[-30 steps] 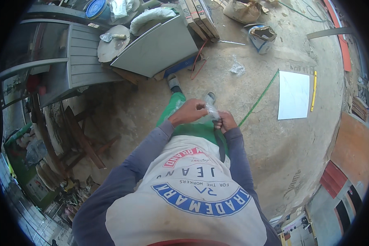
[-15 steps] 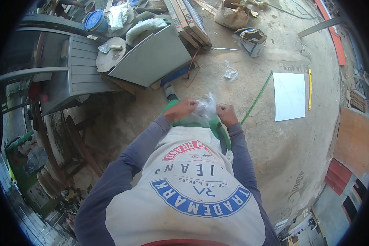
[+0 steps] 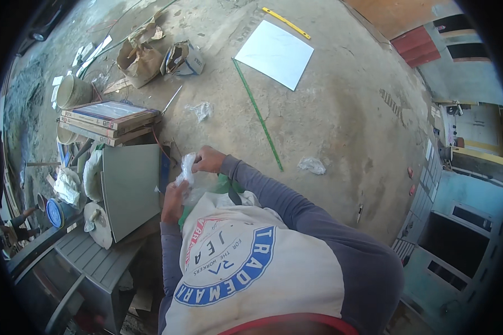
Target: The person measures and marks tiles using a measuring tape, aligns a level on a tile to mark lines, and lifts and rotates a tile to measure it again.
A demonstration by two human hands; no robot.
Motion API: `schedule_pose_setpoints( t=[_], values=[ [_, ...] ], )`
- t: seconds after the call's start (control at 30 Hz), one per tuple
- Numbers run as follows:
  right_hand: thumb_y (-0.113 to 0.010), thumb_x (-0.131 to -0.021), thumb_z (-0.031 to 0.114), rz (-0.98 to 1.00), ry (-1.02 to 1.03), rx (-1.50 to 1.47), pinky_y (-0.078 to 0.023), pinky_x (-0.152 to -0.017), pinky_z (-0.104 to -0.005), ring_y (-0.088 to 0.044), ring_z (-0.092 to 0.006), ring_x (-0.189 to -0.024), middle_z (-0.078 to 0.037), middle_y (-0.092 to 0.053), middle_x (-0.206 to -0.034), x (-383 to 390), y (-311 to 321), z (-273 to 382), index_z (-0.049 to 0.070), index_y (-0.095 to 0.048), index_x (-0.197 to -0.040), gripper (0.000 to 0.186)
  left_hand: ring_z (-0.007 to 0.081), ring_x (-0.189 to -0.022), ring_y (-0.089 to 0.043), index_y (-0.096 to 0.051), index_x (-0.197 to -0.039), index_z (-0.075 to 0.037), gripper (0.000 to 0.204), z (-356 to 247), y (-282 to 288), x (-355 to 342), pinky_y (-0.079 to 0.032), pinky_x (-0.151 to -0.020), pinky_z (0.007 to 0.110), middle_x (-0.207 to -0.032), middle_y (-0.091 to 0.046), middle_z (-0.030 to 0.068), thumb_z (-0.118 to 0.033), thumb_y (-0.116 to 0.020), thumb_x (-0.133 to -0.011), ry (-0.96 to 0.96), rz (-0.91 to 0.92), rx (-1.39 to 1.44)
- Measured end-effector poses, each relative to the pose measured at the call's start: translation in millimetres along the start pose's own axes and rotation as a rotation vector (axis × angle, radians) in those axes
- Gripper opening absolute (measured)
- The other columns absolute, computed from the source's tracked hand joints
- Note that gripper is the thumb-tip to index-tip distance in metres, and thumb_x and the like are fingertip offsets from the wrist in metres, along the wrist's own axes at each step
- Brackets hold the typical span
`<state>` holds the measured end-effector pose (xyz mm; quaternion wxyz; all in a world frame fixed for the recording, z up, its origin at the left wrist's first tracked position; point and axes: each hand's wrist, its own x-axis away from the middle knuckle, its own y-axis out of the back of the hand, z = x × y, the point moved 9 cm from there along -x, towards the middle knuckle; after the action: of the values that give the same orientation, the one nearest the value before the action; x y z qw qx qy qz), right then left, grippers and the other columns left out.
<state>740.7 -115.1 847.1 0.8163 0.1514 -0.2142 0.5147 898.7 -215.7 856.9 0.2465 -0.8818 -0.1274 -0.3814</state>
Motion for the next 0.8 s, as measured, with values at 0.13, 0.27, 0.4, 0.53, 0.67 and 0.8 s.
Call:
schedule_pose_setpoints(
  t=[0.13, 0.27, 0.4, 0.53, 0.67, 0.8],
  values=[
    [-0.087, -0.082, 0.024, -0.246, -0.062, -0.215, -0.058, -0.081, -0.0336, -0.073, -0.0173, -0.086, -0.009, -0.08, -0.094, 17, 49, -49, -0.005, -0.082, -0.107, 0.039, 0.0065, -0.074, -0.057, -0.076, -0.113, -0.001, 0.023, 12, 18, -14, -0.046, -0.07, 0.029, -0.09, -0.069, -0.0027, -0.021, -0.067, -0.105, -0.039, -0.108, -0.203],
    [-0.087, -0.083, 0.028, -0.12, 0.038, -0.134, -0.058, -0.082, -0.0341, -0.072, -0.0175, -0.09, -0.011, -0.078, -0.101, 44, 15, -16, -0.005, -0.079, -0.115, 0.046, 0.0069, -0.08, -0.063, -0.077, -0.115, -0.002, 0.025, 3, -7, -11, -0.048, -0.072, 0.028, -0.098, -0.072, -0.0014, -0.022, -0.067, -0.105, -0.014, -0.017, -0.179],
    [-0.083, -0.085, 0.022, -0.097, -0.012, 0.019, -0.057, -0.08, -0.0333, -0.071, -0.0157, -0.085, -0.011, -0.077, -0.095, 28, -26, -33, -0.006, -0.078, -0.113, 0.04, 0.0086, -0.083, -0.065, -0.075, -0.12, 0.0, 0.031, -49, -44, 1, -0.051, -0.073, 0.028, -0.102, -0.074, 0.0003, -0.027, -0.069, -0.107, -0.047, -0.076, -0.227],
    [-0.078, -0.089, 0.016, -0.288, 0.036, -0.024, -0.056, -0.074, -0.0347, -0.069, -0.013, -0.079, -0.007, -0.078, -0.086, 14, -5, -4, -0.006, -0.079, -0.105, 0.028, 0.0179, -0.107, -0.067, -0.064, -0.14, -0.001, 0.054, -18, 22, -9, -0.053, -0.086, 0.034, -0.127, -0.07, 0.0093, -0.042, -0.072, -0.104, -0.09, -0.244, -0.1],
    [-0.073, -0.094, 0.014, -0.209, 0.001, -0.134, -0.055, -0.073, -0.0343, -0.069, -0.0109, -0.081, -0.007, -0.08, -0.09, 0, -21, 9, -0.007, -0.078, -0.102, 0.023, 0.0349, -0.139, -0.053, -0.05, -0.151, -0.005, 0.075, -18, 6, 20, -0.049, -0.108, 0.05, -0.153, -0.054, 0.0168, -0.061, -0.064, -0.103, 0.028, -0.143, 0.285],
    [-0.073, -0.098, 0.016, 0.012, 0.154, 0.346, -0.054, -0.074, -0.0315, -0.067, -0.0094, -0.081, -0.007, -0.078, -0.088, -27, -113, 37, -0.009, -0.077, -0.098, 0.025, 0.0269, -0.108, -0.069, -0.067, -0.128, 0.003, 0.049, -22, 54, 8, -0.055, -0.094, 0.045, -0.118, -0.071, 0.0102, -0.04, -0.067, -0.103, -0.089, -0.183, 0.177]
  ],
)
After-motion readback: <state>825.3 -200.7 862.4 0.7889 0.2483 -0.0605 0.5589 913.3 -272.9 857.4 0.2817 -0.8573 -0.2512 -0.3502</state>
